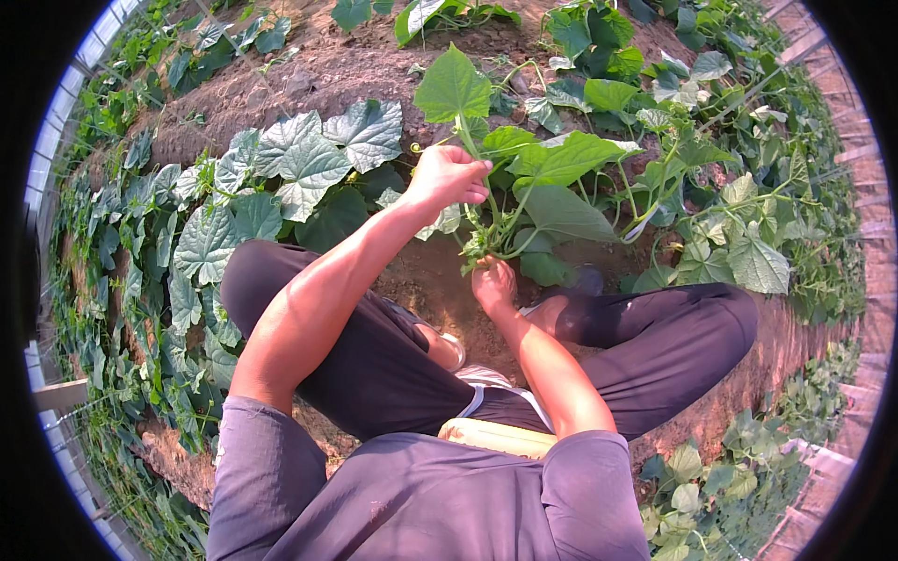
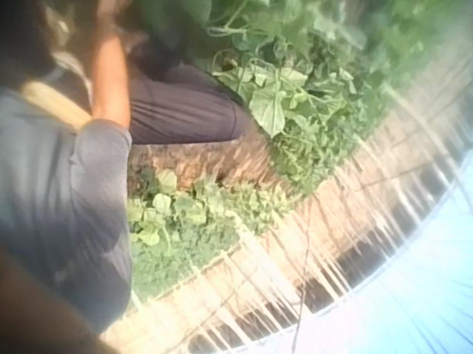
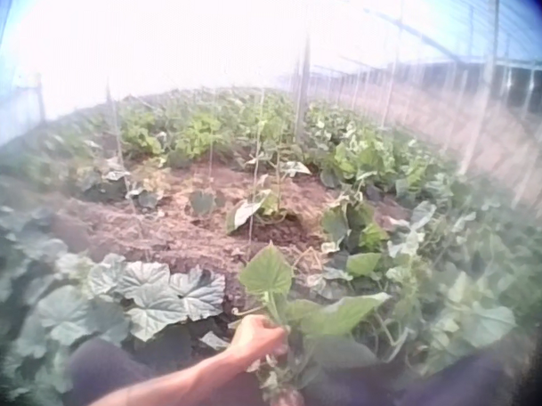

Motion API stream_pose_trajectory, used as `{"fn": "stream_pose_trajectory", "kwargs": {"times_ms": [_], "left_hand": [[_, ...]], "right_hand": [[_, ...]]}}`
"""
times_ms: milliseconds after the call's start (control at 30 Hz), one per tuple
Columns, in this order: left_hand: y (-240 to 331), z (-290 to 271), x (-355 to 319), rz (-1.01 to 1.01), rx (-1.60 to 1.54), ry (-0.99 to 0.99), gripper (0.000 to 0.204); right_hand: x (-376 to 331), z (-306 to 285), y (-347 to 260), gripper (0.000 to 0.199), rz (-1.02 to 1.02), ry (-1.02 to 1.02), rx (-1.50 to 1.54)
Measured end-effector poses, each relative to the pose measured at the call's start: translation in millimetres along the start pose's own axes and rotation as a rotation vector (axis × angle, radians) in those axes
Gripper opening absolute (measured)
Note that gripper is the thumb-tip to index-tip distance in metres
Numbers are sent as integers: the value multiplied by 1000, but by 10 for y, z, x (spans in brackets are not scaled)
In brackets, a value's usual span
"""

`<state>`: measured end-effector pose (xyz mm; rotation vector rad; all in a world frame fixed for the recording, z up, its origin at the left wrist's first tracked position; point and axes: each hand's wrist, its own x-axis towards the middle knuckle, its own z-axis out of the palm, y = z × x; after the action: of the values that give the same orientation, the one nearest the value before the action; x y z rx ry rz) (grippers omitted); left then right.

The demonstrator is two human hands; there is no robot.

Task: The person sits on the ground in a greenhouse and uses their hands to prune and tie cucumber vines to vertical strings. They repeatedly remove small side shoots and leaves, then wrap the main vine around the support string to guide its growth.

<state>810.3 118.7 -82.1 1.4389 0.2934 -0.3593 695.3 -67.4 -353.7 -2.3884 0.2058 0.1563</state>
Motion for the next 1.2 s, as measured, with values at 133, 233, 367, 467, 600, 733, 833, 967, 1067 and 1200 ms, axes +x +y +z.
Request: {"fn": "stream_pose_trajectory", "kwargs": {"times_ms": [133, 233, 367, 467, 600, 733, 833, 967, 1067, 1200], "left_hand": [[32, -20, -11, 20, -10, 20, 25], [43, 59, 13, 30, 3, -31, 25], [-11, 101, 65, 104, 100, -7, 29], [54, 140, 47, 119, 177, 19, 29], [185, 117, 73, 94, 109, -41, 28], [128, 43, 138, 95, 160, -30, 28], [192, 149, 139, 108, 147, -65, 29], [173, 113, 169, 116, 159, -79, 29], [168, 127, 163, 98, 146, -71, 29], [186, 133, 137, 121, 148, -71, 29]], "right_hand": [[-365, -402, -827, 31, 441, -664, -3], [-576, -371, -1328, 32, 141, -985, -30], [86, -207, -2400, 27, 10, -849, 512], [691, -297, -2950, 36, 189, -610, 998], [152, 72, -2175, 44, -508, -813, 420], [-673, -656, -1903, 29, -403, -804, -159], [-494, -863, -1222, 36, -394, -425, -398], [-101, -875, -1150, 49, -308, -346, -671], [44, -718, -1044, 42, -324, -287, -665], [109, -581, -818, 18, -520, -83, -686]]}}
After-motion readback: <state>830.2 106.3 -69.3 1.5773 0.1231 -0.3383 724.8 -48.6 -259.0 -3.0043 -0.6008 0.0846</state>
